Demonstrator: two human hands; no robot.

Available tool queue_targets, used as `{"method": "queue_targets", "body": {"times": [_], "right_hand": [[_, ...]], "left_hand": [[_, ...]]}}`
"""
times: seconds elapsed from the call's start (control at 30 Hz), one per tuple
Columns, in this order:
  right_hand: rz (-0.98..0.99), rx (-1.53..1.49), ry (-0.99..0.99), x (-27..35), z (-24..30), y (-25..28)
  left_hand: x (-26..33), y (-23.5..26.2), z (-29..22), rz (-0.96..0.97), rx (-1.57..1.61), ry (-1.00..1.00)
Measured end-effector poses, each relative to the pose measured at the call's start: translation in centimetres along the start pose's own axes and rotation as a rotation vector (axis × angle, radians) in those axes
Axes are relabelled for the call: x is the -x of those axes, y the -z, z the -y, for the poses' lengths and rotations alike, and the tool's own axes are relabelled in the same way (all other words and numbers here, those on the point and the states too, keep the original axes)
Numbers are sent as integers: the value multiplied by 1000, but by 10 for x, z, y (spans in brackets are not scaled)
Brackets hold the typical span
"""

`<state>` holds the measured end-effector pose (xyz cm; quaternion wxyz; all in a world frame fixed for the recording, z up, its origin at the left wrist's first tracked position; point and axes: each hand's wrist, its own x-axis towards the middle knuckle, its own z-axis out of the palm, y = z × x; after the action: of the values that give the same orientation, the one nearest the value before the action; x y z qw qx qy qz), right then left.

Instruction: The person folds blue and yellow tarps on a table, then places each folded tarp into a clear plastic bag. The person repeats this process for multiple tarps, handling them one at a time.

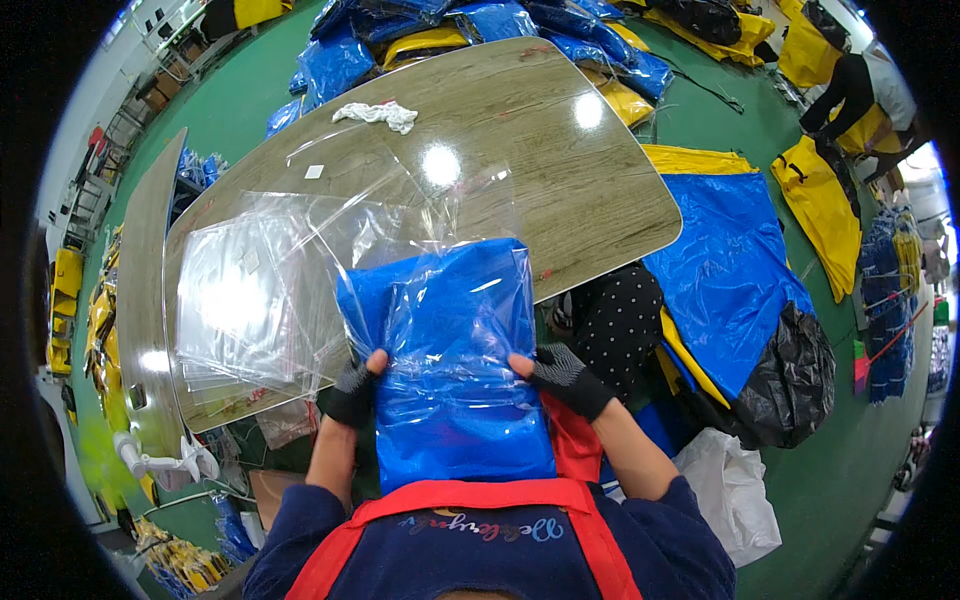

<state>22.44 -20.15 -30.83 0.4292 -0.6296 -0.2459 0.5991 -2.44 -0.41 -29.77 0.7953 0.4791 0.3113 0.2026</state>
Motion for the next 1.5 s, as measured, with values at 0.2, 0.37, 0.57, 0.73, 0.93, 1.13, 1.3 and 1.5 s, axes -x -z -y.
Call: {"method": "queue_targets", "body": {"times": [0.2, 0.37, 0.57, 0.73, 0.93, 1.13, 1.3, 1.5], "right_hand": [[-359, -396, 308, -24, 92, 7], [-388, 81, 378, -82, -25, -6], [-267, -320, 305, -41, 74, 0], [-177, -93, 365, -33, 47, -12], [-294, -104, 140, -74, 31, 29], [-151, -348, 28, 31, -17, -17], [68, -33, 59, 105, -46, -25], [-345, -331, 174, 108, 3, -17]], "left_hand": [[-17, 34, 22, 42, -453, -34], [-22, 9, -32, -113, -157, 68], [4, 13, 1, -163, -349, 140], [-29, 14, -34, -289, -94, -45], [1, -45, 10, -420, -354, -267], [46, -5, 58, -224, -90, 53], [71, -16, 21, 250, -40, 176], [58, -31, 40, 154, -274, 51]]}}
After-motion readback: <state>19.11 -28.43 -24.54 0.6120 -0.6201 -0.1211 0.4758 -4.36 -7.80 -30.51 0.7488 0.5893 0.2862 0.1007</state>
